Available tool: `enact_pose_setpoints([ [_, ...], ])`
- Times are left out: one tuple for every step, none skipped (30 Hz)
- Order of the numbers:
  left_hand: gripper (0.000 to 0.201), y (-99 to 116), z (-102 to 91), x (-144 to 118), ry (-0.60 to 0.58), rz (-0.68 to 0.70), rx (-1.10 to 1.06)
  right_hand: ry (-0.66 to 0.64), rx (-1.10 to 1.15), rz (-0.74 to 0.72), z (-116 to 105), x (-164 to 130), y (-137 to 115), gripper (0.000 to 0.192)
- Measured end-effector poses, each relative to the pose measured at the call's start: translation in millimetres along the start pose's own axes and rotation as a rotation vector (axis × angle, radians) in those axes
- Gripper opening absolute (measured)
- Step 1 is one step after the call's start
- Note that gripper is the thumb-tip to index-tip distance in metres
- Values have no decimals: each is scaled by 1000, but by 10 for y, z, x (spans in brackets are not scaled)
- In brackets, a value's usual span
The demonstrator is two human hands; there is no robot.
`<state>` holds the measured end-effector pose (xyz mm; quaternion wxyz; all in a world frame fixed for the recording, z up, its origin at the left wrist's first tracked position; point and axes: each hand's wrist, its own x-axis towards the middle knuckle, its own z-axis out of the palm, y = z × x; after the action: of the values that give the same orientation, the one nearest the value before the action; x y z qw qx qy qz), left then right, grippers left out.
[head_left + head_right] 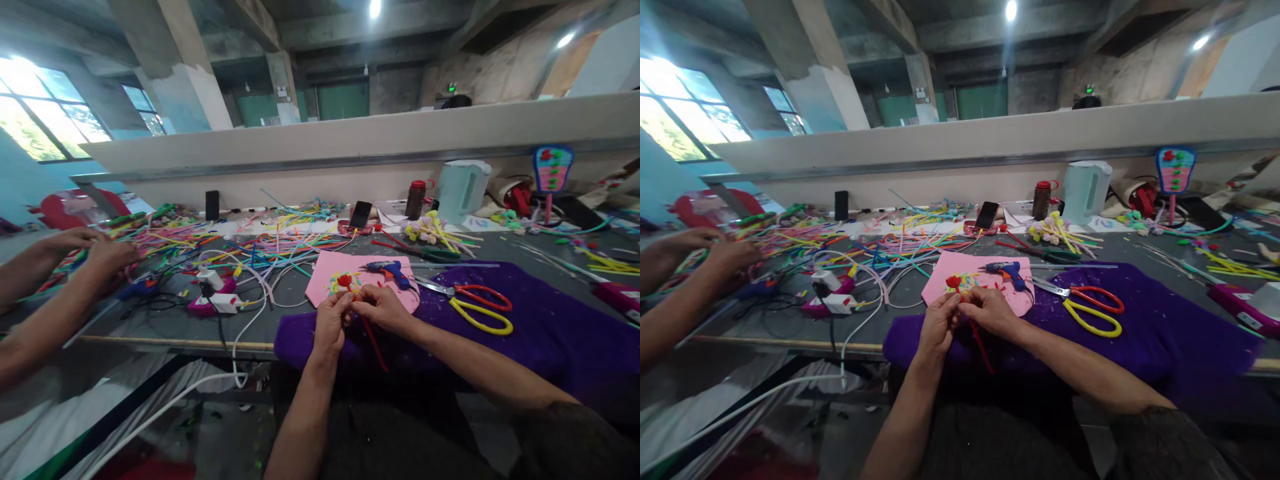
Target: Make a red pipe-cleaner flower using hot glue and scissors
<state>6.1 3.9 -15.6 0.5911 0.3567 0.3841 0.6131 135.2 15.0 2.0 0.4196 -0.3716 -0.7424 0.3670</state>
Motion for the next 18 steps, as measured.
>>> enact_pose_setpoints([
  [26,1,-6,3,-15,0,-5,-25,34,19,3,-4,1,15],
  [25,2,-12,6,-30,0,-8,-46,63,39,4,-8,2,16],
  [25,3,-16,7,-44,0,-7,-66,87,56,5,-12,2,17],
  [26,4,-19,8,-51,-2,-4,-82,105,70,4,-15,2,18],
  [26,5,-20,7,-53,-5,2,-90,118,78,3,-17,2,20],
  [26,5,-19,6,-49,-8,7,-94,124,81,1,-19,2,21],
  [27,6,-16,4,-45,-8,9,-95,123,77,0,-19,4,23],
  [27,7,-13,2,-41,-6,9,-94,118,70,-2,-17,8,24],
  [27,8,-8,0,-40,-5,7,-90,113,61,-3,-15,14,24],
  [27,7,-4,-1,-39,-3,6,-85,106,52,-3,-11,23,23],
  [27,7,0,-2,-37,-2,6,-78,98,43,-3,-7,33,23],
  [27,5,3,-1,-32,-1,6,-70,88,34,-2,-4,44,21],
  [28,3,6,1,-24,-1,7,-62,78,27,-2,0,54,20],
  [28,0,7,3,-14,-2,7,-59,68,20,-1,3,64,19],
  [29,-2,8,6,-7,-4,5,-56,59,13,-1,4,70,19],
  [29,-4,9,8,-2,-5,2,-56,52,8,-1,4,74,18],
  [30,-6,8,11,1,-8,-2,-59,47,8,-1,3,74,18],
  [30,-7,8,13,2,-9,-6,-62,45,10,-1,0,71,18],
])
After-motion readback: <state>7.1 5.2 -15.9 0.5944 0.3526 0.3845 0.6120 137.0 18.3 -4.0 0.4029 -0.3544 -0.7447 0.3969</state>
